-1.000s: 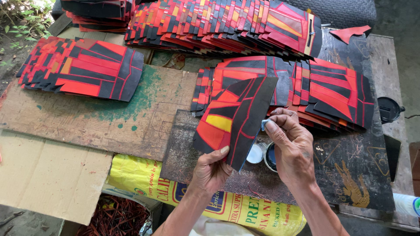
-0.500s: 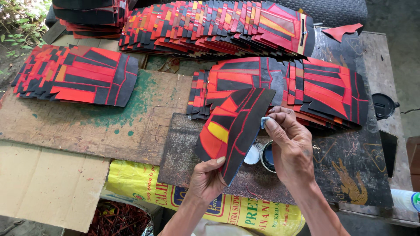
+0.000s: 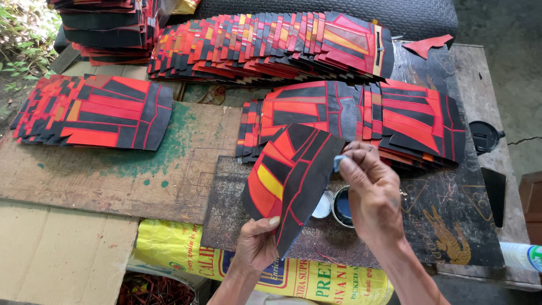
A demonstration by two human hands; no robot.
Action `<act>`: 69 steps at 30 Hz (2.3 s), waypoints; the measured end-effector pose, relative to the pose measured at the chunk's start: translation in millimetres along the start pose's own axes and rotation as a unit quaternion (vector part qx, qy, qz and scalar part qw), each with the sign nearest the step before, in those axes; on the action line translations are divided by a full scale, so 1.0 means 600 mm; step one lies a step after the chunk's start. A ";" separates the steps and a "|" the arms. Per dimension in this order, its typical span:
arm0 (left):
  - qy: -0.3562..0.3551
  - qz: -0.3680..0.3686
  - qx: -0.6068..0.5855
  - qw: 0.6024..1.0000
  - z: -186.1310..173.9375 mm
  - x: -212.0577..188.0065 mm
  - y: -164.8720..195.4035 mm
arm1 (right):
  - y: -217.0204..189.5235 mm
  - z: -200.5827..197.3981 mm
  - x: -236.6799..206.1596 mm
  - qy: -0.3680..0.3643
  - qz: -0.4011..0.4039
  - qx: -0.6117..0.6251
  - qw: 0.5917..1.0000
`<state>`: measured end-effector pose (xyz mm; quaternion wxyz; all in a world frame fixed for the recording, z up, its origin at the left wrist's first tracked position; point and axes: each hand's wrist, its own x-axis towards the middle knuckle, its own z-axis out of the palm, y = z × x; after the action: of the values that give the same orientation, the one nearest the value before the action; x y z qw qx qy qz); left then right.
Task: The person paints the edges of red and black patterned leather pieces with a small brush dipped in dark paint. They handle each piece one at a time, apply paint along the edges, and place the finished pieces into a stack on the table.
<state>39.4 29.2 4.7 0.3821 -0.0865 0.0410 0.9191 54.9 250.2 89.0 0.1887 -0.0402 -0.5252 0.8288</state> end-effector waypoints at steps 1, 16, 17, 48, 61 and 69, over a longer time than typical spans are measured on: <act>-0.010 -0.008 -0.007 1.000 -0.002 -0.002 0.000 | 0.000 -0.003 0.005 0.016 0.006 0.012 1.000; -0.027 -0.024 -0.052 0.998 -0.030 0.001 0.001 | -0.008 0.002 0.005 -0.034 0.068 0.122 0.990; -0.023 -0.024 -0.054 0.998 -0.029 0.001 0.002 | -0.007 0.001 0.005 -0.036 0.062 0.119 0.990; 0.081 0.174 0.239 0.952 0.011 0.028 0.097 | -0.022 0.003 -0.044 -0.122 -0.109 -0.512 0.843; 0.130 0.379 0.456 0.795 -0.023 0.001 0.607 | 0.024 -0.112 -0.059 0.007 0.052 -0.409 0.911; 0.157 0.365 0.472 0.787 -0.088 0.032 0.656 | 0.041 -0.109 -0.057 0.012 0.060 -0.418 0.906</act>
<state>-246.5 -242.4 -47.1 0.0001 -0.0173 0.5576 0.8300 97.5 284.7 33.6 0.1111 -0.1566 -0.8177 0.5426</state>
